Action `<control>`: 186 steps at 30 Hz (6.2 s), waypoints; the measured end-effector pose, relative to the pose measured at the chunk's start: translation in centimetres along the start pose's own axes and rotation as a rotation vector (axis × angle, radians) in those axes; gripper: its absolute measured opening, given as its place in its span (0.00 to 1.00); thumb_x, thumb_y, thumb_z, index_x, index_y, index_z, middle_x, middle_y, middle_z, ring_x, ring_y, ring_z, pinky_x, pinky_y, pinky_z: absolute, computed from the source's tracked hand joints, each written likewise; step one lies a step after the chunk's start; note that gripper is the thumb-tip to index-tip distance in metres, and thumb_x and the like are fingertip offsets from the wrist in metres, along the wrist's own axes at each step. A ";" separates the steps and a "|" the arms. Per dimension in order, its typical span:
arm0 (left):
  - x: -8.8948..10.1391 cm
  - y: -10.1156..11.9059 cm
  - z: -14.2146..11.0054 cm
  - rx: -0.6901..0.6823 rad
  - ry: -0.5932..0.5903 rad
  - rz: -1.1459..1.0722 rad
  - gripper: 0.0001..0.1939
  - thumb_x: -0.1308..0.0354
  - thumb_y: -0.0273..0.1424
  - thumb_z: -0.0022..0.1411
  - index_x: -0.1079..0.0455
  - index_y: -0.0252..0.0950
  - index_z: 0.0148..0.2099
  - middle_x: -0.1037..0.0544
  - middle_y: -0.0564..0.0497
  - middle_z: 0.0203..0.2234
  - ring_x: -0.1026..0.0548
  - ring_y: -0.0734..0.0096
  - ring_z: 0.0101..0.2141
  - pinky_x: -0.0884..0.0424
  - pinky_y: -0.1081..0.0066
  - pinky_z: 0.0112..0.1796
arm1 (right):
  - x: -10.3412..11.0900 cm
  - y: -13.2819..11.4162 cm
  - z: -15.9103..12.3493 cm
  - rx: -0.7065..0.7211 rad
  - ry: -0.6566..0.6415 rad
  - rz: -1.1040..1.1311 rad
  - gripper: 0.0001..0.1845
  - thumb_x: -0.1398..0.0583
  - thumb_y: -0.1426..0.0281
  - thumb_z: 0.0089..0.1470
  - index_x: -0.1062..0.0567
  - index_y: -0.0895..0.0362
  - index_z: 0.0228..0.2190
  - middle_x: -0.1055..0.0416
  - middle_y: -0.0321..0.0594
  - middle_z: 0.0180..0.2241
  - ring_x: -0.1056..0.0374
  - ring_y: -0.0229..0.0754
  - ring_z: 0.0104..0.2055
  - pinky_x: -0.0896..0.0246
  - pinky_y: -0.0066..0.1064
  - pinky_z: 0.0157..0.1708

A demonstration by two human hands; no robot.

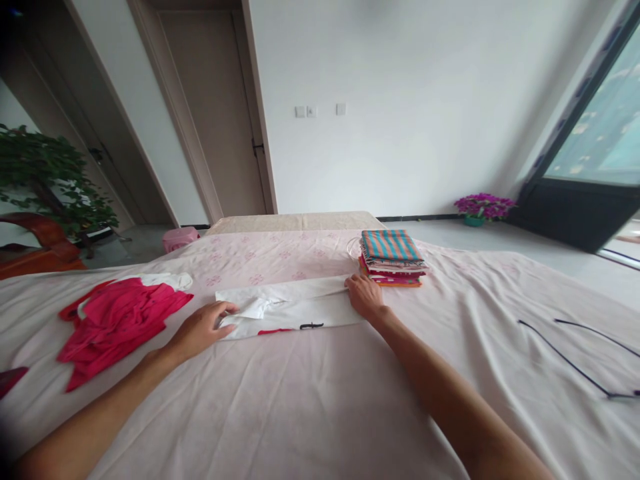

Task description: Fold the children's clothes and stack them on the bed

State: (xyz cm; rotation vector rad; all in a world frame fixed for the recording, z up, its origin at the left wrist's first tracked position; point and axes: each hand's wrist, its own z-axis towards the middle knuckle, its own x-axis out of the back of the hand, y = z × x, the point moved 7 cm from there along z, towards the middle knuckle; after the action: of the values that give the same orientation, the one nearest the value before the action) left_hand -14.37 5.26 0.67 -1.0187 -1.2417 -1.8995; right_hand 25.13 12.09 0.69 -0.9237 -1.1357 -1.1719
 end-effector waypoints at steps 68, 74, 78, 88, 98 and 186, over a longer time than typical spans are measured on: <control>2.3 -5.0 3.2 0.193 0.238 -0.777 0.23 0.38 0.42 0.55 0.31 0.35 0.50 0.21 0.43 0.45 0.23 0.62 0.46 0.29 0.65 0.47 | 1.4 -21.9 1.8 0.297 0.090 0.831 0.23 0.43 0.85 0.45 0.19 0.57 0.41 0.25 0.41 0.39 0.30 0.38 0.38 0.36 0.27 0.43; 3.2 -4.7 4.1 0.104 0.222 -0.462 0.21 0.37 0.32 0.50 0.28 0.36 0.48 0.22 0.46 0.46 0.22 0.64 0.40 0.27 0.65 0.44 | 1.6 -21.4 2.7 0.244 0.114 0.799 0.23 0.45 0.85 0.48 0.20 0.57 0.42 0.26 0.42 0.43 0.30 0.40 0.44 0.38 0.27 0.47; 4.3 -3.5 3.9 0.040 0.338 -0.127 0.13 0.45 0.28 0.55 0.25 0.38 0.43 0.22 0.49 0.39 0.25 0.69 0.33 0.28 0.69 0.39 | 2.4 -22.0 2.1 0.333 0.136 0.646 0.23 0.46 0.84 0.53 0.22 0.56 0.46 0.28 0.43 0.45 0.33 0.41 0.46 0.39 0.28 0.46; 4.6 -0.4 -0.5 -0.287 0.363 0.311 0.10 0.48 0.24 0.61 0.26 0.39 0.40 0.21 0.49 0.35 0.26 0.62 0.41 0.33 0.63 0.46 | 2.1 -23.2 -0.9 0.549 0.152 0.265 0.14 0.45 0.75 0.61 0.22 0.54 0.44 0.29 0.45 0.40 0.39 0.47 0.44 0.45 0.35 0.43; 3.4 -0.3 -2.4 -0.362 0.295 0.318 0.10 0.46 0.24 0.59 0.30 0.39 0.42 0.23 0.49 0.36 0.25 0.64 0.40 0.31 0.64 0.44 | 0.4 -23.7 -1.4 0.614 0.105 0.336 0.19 0.43 0.78 0.55 0.22 0.53 0.45 0.32 0.42 0.41 0.40 0.45 0.43 0.44 0.34 0.41; -8.9 5.2 5.2 -0.166 -0.084 0.115 0.31 0.60 0.42 0.71 0.55 0.36 0.72 0.45 0.42 0.69 0.46 0.61 0.67 0.52 0.52 0.65 | -4.2 -8.3 0.3 0.061 -0.091 0.134 0.35 0.59 0.54 0.67 0.45 0.59 0.67 0.53 0.48 0.69 0.58 0.52 0.71 0.60 0.48 0.66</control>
State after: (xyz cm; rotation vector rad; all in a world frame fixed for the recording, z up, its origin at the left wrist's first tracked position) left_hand -4.31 9.13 -3.43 -1.2412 -1.0597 -1.9116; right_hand 16.81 11.76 -3.52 -0.9993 -1.1579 -0.9899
